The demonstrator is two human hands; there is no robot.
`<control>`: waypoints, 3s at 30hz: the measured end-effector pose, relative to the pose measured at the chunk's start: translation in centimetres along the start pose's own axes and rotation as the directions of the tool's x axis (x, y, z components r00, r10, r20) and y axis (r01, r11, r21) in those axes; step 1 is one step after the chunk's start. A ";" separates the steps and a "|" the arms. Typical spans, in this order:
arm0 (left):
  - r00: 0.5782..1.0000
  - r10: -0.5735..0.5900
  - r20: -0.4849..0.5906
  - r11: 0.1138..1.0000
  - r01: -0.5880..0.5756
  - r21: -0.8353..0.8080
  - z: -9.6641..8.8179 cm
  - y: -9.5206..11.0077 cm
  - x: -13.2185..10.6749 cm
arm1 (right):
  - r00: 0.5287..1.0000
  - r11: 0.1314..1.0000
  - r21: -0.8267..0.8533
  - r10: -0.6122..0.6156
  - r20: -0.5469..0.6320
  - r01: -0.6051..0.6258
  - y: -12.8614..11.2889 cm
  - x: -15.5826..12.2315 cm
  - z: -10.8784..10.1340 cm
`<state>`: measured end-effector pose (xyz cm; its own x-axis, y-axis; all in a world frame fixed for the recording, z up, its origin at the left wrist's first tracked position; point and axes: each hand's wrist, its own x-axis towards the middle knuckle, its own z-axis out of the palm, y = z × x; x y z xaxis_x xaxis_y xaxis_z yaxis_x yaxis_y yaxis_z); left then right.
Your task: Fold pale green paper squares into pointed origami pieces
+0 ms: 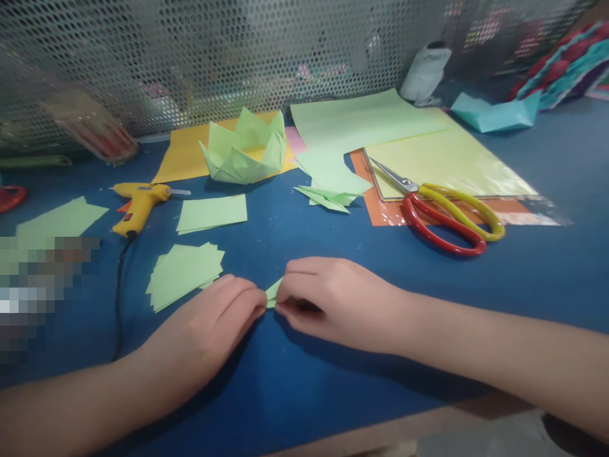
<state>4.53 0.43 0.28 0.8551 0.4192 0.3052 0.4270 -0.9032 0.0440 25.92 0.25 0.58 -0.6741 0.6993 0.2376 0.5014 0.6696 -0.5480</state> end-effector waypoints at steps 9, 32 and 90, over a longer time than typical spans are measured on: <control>0.983 -0.169 0.066 0.978 0.176 -0.113 -0.3 -0.2 -0.1 | 0.961 0.960 0.048 0.273 0.035 -0.275 -0.9 0.4 -0.1; 0.995 0.043 -0.089 0.947 -0.013 0.320 -1.6 2.1 -0.5 | 0.919 0.917 0.061 0.392 0.030 -0.393 -0.6 0.8 -0.2; 0.999 -0.012 0.047 0.985 0.004 0.171 -2.1 1.0 -0.2 | 0.997 0.994 0.080 0.076 0.028 -0.079 1.0 -0.3 -0.6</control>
<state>4.13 -0.72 2.21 0.8626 0.4341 0.2596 0.4745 -0.8723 -0.1181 26.93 0.89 0.39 -0.6489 0.7411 0.1723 0.5078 0.5904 -0.6274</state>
